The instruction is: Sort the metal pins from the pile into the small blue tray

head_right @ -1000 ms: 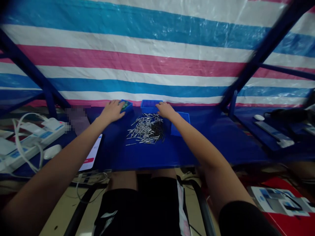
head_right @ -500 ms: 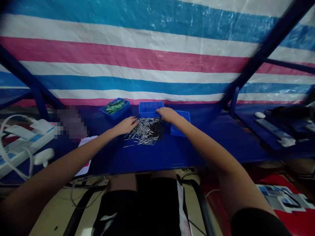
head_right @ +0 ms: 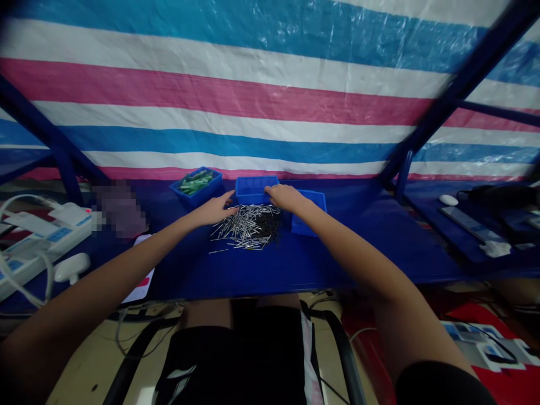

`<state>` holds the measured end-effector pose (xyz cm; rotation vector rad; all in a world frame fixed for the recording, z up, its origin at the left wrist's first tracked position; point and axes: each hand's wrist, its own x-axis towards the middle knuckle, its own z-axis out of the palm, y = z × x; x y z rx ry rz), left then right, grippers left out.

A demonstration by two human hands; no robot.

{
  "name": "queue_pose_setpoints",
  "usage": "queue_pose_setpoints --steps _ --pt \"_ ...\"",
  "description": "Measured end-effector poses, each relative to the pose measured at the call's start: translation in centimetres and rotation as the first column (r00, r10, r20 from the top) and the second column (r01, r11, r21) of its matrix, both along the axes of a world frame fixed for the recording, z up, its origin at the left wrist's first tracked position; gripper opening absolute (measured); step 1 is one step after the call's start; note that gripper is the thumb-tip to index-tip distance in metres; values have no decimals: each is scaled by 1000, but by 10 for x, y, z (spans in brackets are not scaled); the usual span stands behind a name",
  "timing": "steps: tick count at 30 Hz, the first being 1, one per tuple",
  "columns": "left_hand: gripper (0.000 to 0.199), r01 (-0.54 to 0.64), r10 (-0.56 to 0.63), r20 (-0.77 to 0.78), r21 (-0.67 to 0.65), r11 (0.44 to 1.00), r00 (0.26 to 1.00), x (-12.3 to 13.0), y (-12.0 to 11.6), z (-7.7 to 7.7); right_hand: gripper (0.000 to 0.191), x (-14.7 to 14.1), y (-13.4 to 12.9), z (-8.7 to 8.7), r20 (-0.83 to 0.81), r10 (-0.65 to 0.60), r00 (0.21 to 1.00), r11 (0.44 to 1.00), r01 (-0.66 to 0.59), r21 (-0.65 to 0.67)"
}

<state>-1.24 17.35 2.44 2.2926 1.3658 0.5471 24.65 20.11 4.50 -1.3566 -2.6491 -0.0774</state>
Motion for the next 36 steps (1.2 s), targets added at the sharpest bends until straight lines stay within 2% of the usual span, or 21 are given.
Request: queue_pose_setpoints --steps 4,6,9,11,14,16,17,21,24,27,31,36 --pt "55 0 3 -95 33 999 995 -3 -9 -6 24 -2 7 3 84 -26 996 999 25 22" --pt "53 22 -7 -152 100 995 988 -8 -14 1 24 -3 11 8 104 -23 994 999 20 33" --pt "56 -68 119 -142 320 945 983 -21 -18 30 27 -6 13 20 80 52 995 998 -54 31" --pt "59 -101 168 -139 398 912 976 -31 -21 53 28 -13 10 30 55 151 987 988 -152 11" --pt "50 76 18 -246 369 926 969 -43 -31 75 28 -32 -1 46 1 305 952 952 -305 -16" --pt "34 156 -59 -296 317 935 954 -51 -46 77 29 -48 -9 56 -63 377 924 926 -377 14" --pt "27 156 -59 -310 299 941 949 -56 -57 76 29 -56 -13 61 -105 395 913 919 -392 54" --pt "31 34 83 -310 355 934 947 -80 -109 68 36 -81 -7 70 -228 362 904 922 -311 231" --pt "37 -22 158 -357 356 934 921 -98 -143 57 36 -99 14 62 -153 303 941 943 -273 189" --pt "44 -9 152 -429 316 949 891 -104 -163 45 37 -126 32 41 -2 235 972 968 -233 96" --pt "45 35 110 -557 243 969 823 -91 -174 41 38 -162 38 16 113 255 960 956 -268 122" --pt "38 54 74 -624 184 982 778 -70 -177 47 38 -170 46 10 114 207 972 957 -226 183"
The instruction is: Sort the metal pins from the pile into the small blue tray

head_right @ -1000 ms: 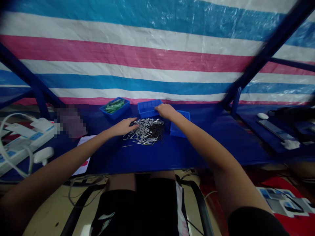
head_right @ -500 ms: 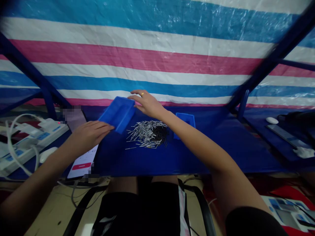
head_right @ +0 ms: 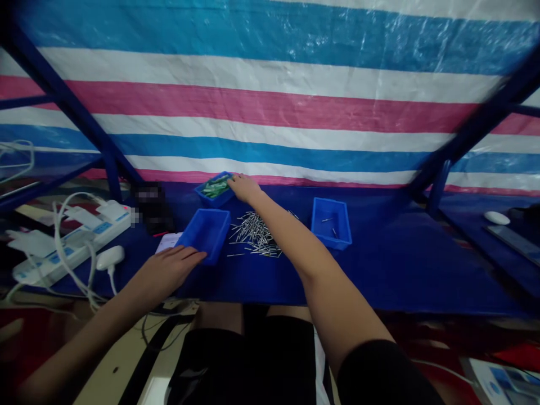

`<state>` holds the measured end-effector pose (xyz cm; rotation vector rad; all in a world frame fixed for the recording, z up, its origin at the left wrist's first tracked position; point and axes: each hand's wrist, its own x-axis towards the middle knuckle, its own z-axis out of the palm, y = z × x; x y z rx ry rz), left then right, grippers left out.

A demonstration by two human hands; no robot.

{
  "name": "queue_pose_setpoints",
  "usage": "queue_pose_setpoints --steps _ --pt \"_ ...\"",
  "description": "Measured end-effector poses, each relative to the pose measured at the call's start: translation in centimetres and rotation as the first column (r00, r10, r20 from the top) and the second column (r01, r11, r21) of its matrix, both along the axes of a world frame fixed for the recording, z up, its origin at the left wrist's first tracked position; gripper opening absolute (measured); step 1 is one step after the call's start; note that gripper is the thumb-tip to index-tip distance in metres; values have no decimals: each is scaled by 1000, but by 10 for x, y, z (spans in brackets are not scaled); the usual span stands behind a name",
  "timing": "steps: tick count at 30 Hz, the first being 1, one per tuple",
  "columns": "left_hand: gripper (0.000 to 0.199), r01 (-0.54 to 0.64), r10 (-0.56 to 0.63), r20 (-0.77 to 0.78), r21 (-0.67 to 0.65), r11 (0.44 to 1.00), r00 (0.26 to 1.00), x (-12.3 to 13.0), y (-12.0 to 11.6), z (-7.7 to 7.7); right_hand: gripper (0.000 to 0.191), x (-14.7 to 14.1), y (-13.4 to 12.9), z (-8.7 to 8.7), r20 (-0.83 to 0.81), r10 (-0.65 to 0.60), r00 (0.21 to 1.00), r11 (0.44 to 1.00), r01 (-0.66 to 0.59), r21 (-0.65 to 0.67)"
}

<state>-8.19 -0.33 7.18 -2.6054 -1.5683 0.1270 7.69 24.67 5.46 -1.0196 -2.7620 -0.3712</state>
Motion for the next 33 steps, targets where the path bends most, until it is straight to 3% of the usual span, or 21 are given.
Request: queue_pose_setpoints --steps 5,12,23,33 --pt "37 22 -22 39 -2 1000 999 7 5 -8 37 6 9 0 56 52 997 998 -50 -33" --pt "34 35 -34 79 -1 999 996 4 7 -12 32 26 5 1 96 -87 992 992 95 -77" --pt "35 106 -108 172 21 994 979 -4 15 -22 30 113 -39 -7 119 -223 968 974 226 -13" --pt "39 123 -116 191 -27 992 975 2 14 -15 32 134 -82 -7 136 -206 969 973 217 -72"
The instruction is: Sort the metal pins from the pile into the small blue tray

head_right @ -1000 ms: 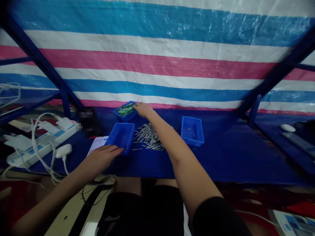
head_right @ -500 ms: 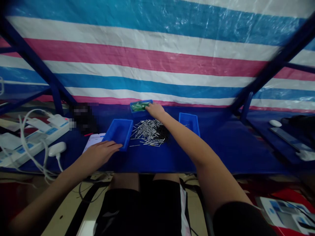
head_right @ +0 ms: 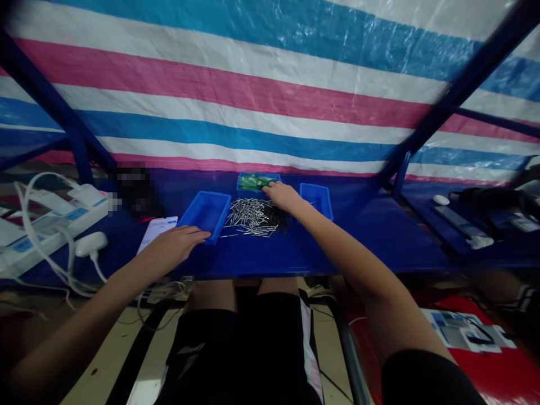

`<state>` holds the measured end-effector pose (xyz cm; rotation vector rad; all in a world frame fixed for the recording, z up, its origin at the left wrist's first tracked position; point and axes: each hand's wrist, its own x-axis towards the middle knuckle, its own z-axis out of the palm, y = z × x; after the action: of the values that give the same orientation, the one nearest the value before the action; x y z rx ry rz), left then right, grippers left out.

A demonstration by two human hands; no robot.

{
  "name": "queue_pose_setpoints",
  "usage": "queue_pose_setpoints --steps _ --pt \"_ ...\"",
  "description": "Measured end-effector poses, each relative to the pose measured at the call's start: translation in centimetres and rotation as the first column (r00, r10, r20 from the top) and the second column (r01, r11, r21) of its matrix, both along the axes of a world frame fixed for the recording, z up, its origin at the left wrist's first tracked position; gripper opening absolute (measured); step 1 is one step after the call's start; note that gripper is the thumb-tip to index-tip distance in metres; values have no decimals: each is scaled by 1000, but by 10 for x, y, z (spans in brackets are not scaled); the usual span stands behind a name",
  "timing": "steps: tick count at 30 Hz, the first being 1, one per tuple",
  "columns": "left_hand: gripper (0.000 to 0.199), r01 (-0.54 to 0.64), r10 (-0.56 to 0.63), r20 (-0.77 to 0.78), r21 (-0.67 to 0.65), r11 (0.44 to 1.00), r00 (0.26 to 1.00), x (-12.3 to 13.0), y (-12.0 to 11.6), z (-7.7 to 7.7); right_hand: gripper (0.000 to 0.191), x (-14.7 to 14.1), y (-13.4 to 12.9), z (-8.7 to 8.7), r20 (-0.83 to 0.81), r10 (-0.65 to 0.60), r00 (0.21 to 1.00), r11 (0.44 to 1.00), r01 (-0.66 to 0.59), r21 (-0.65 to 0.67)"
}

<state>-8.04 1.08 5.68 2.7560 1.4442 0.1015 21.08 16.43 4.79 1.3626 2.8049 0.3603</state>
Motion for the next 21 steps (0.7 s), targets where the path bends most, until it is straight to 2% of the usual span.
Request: queue_pose_setpoints --steps 4,7,10,13,16,21 --pt "38 17 -17 9 18 1000 1000 1 2 -2 42 3 -25 4 -109 -17 994 995 27 93" --pt "37 31 -30 -20 51 998 999 0 6 -7 46 14 -59 4 -289 -96 952 975 149 166" --pt "36 2 3 -57 80 997 998 2 7 -9 44 30 -98 -8 -435 -219 873 934 316 164" --pt "35 -36 40 -44 98 995 998 8 5 -8 44 44 -128 -23 -478 -334 812 884 446 141" --pt "34 -89 93 -34 103 991 995 15 4 -6 39 52 -141 -33 -497 -387 776 843 516 150" --pt "33 -89 93 -21 122 988 995 21 12 -11 33 55 -134 -41 -516 -393 761 798 561 219"
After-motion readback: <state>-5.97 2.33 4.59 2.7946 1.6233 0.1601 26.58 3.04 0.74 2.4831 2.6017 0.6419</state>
